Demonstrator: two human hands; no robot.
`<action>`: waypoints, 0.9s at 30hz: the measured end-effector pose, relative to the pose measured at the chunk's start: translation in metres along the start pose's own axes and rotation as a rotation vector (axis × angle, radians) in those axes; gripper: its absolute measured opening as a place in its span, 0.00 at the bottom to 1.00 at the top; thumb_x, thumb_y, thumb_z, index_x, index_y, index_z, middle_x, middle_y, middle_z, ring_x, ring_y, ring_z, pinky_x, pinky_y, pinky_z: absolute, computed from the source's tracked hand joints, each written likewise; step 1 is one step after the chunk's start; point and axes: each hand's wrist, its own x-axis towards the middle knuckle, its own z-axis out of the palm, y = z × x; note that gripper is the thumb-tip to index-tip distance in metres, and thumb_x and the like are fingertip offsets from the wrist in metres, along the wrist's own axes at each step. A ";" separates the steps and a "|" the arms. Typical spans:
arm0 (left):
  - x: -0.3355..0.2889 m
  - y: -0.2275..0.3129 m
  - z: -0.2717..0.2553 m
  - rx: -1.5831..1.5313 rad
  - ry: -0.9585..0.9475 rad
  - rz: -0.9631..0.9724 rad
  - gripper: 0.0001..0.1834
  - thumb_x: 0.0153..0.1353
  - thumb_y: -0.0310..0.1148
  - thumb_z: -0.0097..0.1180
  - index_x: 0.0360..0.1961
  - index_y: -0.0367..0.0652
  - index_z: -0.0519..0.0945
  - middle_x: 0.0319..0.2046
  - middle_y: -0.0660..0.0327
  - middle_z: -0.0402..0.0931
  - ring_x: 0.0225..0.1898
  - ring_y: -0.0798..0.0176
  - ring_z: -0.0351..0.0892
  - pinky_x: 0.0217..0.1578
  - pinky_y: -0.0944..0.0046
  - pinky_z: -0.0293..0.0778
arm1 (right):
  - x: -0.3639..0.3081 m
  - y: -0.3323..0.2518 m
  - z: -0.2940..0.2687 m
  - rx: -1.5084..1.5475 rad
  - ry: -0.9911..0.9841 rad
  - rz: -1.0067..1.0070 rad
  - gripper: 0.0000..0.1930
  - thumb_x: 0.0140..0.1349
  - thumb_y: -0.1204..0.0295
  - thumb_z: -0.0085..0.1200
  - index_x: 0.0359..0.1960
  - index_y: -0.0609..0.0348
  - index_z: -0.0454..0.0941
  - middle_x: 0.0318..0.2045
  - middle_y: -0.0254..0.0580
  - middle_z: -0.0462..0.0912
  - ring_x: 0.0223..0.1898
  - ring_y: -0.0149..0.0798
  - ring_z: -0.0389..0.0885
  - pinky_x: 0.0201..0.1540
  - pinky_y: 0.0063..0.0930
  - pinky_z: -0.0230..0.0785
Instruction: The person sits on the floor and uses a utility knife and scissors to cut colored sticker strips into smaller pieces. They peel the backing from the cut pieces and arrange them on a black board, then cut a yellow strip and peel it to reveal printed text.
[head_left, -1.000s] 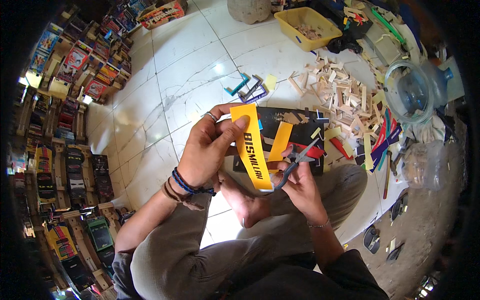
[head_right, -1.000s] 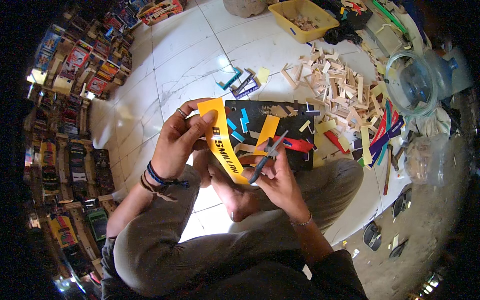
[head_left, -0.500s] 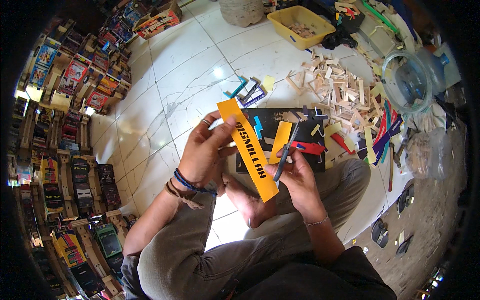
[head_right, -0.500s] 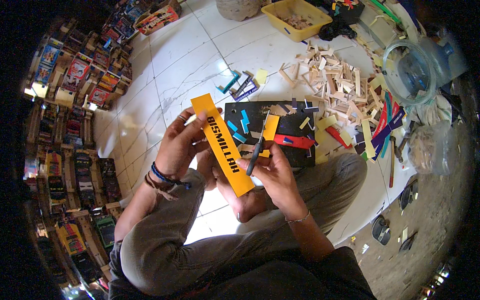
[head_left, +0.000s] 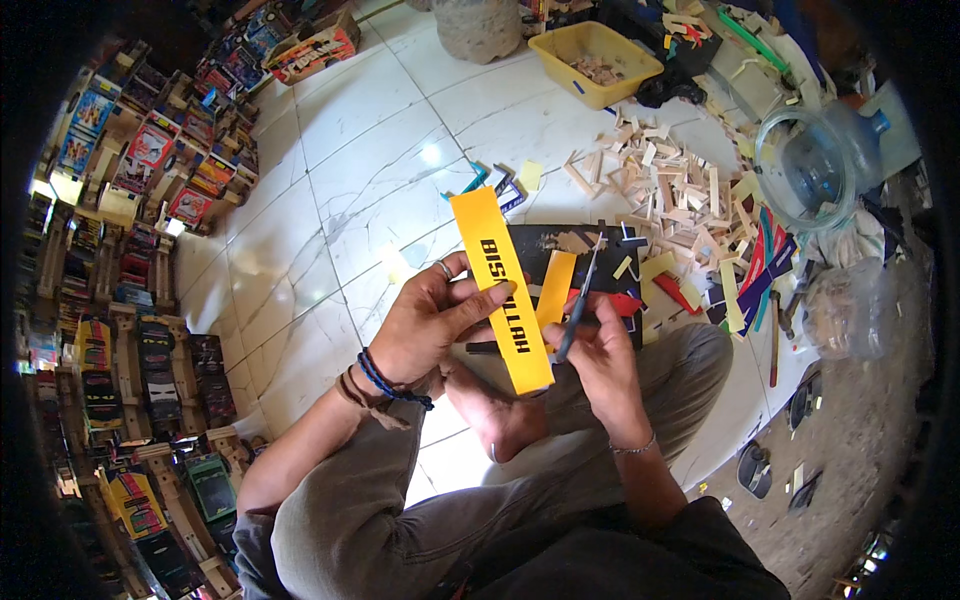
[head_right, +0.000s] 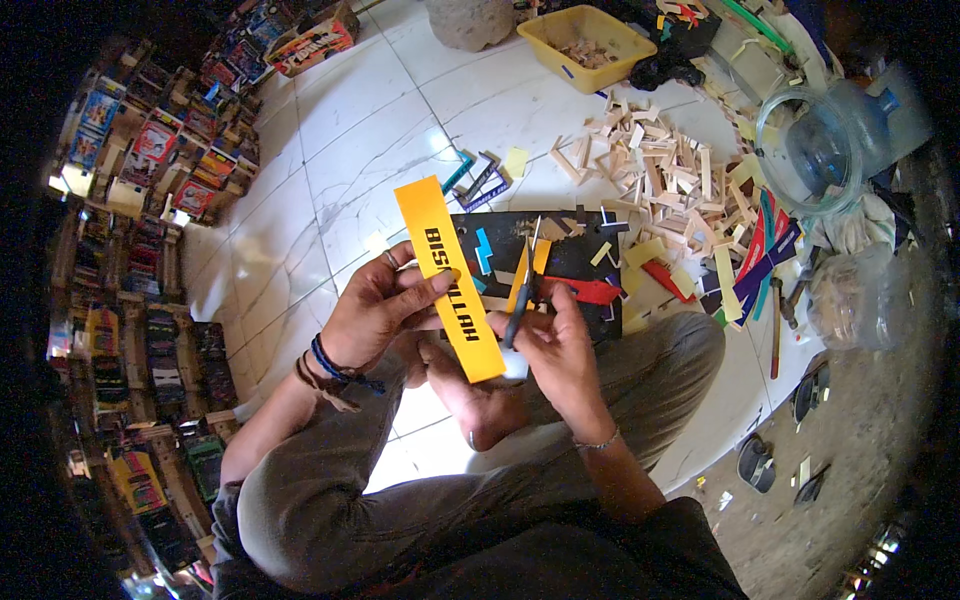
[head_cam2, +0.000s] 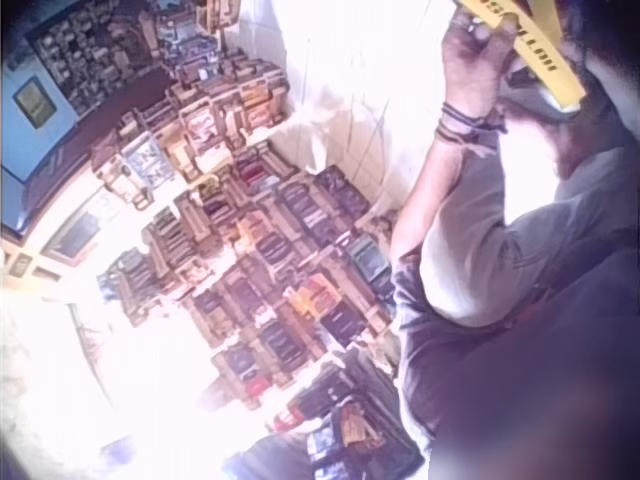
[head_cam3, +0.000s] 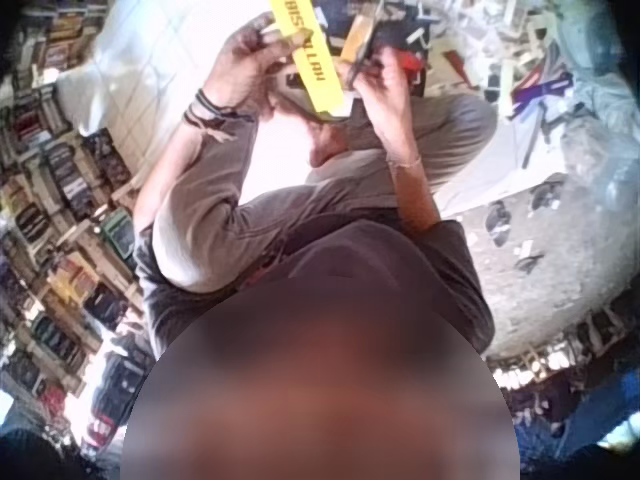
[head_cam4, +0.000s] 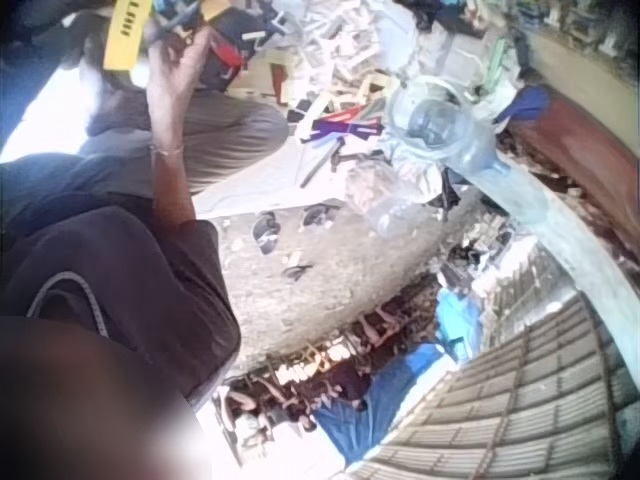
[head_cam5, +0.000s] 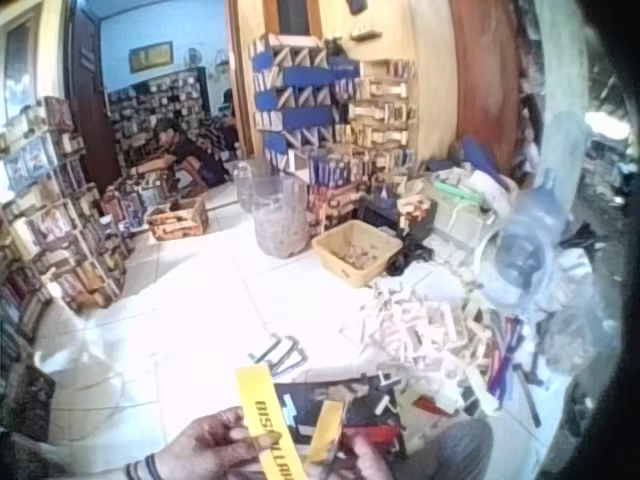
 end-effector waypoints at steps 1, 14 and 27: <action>0.000 -0.001 0.000 -0.056 -0.019 0.046 0.24 0.69 0.28 0.60 0.63 0.37 0.67 0.49 0.55 0.84 0.50 0.63 0.85 0.52 0.62 0.83 | 0.003 0.002 -0.007 -0.010 0.017 0.003 0.21 0.65 0.75 0.65 0.54 0.58 0.67 0.39 0.39 0.86 0.46 0.30 0.84 0.49 0.25 0.78; -0.005 0.001 -0.005 -0.009 -0.045 0.046 0.22 0.69 0.26 0.59 0.62 0.40 0.71 0.48 0.58 0.84 0.48 0.66 0.85 0.46 0.66 0.85 | 0.050 0.012 -0.107 -1.369 0.266 -0.087 0.21 0.48 0.57 0.75 0.28 0.59 0.77 0.25 0.43 0.82 0.31 0.47 0.83 0.34 0.42 0.71; -0.008 0.004 -0.003 -0.008 -0.039 0.027 0.17 0.73 0.29 0.52 0.61 0.38 0.72 0.50 0.56 0.82 0.49 0.60 0.86 0.48 0.58 0.86 | 0.078 0.024 -0.122 -1.263 -0.012 -0.075 0.12 0.51 0.67 0.70 0.31 0.56 0.79 0.26 0.47 0.83 0.31 0.53 0.83 0.34 0.42 0.72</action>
